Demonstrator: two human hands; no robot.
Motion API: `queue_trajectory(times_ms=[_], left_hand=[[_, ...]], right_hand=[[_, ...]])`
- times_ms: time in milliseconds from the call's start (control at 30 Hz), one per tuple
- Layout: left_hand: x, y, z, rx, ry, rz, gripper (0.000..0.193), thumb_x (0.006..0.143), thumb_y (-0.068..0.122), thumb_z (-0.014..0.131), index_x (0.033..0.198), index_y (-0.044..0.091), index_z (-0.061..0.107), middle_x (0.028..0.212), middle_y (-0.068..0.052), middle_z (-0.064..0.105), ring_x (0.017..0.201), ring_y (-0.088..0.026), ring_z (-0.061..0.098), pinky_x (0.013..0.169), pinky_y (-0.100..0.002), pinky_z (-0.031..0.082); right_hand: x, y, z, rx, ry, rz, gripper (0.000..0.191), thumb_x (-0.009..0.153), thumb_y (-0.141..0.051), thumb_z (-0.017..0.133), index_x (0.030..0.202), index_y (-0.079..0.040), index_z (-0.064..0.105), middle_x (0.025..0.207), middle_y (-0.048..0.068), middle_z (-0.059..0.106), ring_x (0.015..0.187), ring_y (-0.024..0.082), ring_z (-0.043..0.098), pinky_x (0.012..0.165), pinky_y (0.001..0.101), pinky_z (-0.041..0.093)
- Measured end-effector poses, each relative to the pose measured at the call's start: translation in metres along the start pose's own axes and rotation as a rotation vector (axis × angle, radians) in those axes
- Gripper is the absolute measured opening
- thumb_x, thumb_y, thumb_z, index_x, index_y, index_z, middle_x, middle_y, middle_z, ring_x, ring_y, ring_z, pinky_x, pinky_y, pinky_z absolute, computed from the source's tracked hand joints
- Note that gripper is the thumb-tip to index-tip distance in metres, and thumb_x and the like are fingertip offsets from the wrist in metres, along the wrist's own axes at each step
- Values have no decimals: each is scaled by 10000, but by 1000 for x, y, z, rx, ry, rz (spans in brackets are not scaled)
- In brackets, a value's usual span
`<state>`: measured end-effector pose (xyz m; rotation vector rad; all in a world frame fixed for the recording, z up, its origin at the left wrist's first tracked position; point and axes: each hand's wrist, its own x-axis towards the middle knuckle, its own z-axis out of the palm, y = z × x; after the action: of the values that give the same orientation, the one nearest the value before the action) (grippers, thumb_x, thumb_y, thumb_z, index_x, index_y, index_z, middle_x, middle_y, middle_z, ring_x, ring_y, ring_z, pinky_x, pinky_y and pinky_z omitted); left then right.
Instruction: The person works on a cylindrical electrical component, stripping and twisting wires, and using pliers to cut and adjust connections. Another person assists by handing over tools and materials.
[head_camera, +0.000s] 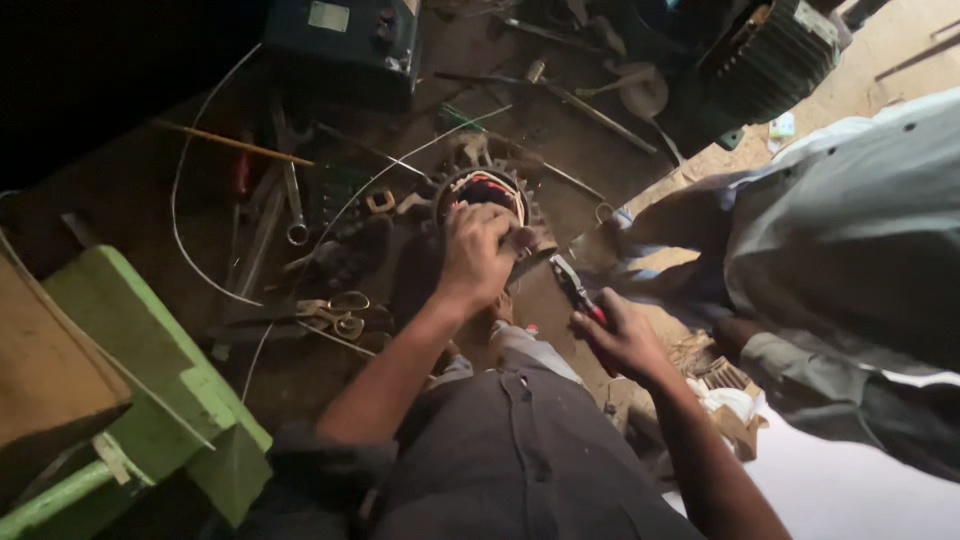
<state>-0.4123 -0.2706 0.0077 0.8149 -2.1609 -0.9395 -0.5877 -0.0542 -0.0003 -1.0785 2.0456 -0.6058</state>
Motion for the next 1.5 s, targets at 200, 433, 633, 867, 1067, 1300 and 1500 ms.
queue_trajectory(times_ms=[200, 433, 633, 867, 1067, 1300, 1500], left_hand=[[-15, 17, -25, 118, 46, 89, 291, 873, 119, 746, 1158, 108, 691, 1148, -75, 669, 1161, -308, 614, 1077, -453, 462], [-6, 31, -25, 257, 34, 153, 301, 849, 192, 810, 1109, 73, 717, 1076, -83, 673, 1075, -292, 628, 1025, -462, 485], [-6, 30, -25, 271, 34, 112, 260, 845, 136, 789, 1097, 87, 743, 1067, -67, 686, 1067, -270, 661, 1016, -415, 522], [-7, 31, -28, 285, 74, 35, 294, 737, 76, 805, 1021, 33, 745, 990, -98, 683, 994, -301, 667, 938, -437, 523], [-9, 40, -22, 265, 178, -18, 218, 803, 105, 791, 1011, 55, 750, 982, -74, 698, 989, -277, 687, 952, -413, 531], [-1, 37, -14, 108, 236, -95, 109, 898, 137, 775, 945, 41, 750, 842, -80, 702, 839, -256, 681, 845, -402, 520], [4, 39, -11, 94, 180, -238, 100, 882, 126, 767, 842, 41, 733, 714, -56, 642, 732, -215, 637, 791, -385, 527]], right_hand=[[86, 28, -5, -424, 430, -319, 405, 861, -191, 672, 1187, 8, 538, 997, 250, 625, 870, 481, 630, 730, 528, 514], [186, 18, -24, -583, 452, -417, 281, 1013, -277, 659, 1133, -43, 559, 1122, 229, 611, 1064, 439, 574, 880, 560, 476], [202, -30, -46, -572, 371, -561, 274, 945, -245, 712, 1119, -47, 637, 1158, 189, 645, 1127, 410, 571, 925, 526, 457], [158, -103, -58, -236, -109, -1107, 438, 827, -108, 731, 1264, -117, 699, 1308, 75, 692, 1272, 309, 588, 1091, 452, 424], [167, -114, -46, -87, -171, -1165, 241, 827, -127, 785, 1066, -135, 756, 1120, 30, 715, 1208, 296, 602, 1037, 414, 485], [183, -96, -37, -30, -194, -973, 199, 813, -48, 759, 999, -119, 761, 994, 54, 681, 1095, 311, 596, 939, 400, 506], [182, -87, -36, 100, -186, -974, 241, 826, -7, 727, 1058, -68, 709, 1045, 78, 715, 1082, 313, 644, 993, 398, 493]])
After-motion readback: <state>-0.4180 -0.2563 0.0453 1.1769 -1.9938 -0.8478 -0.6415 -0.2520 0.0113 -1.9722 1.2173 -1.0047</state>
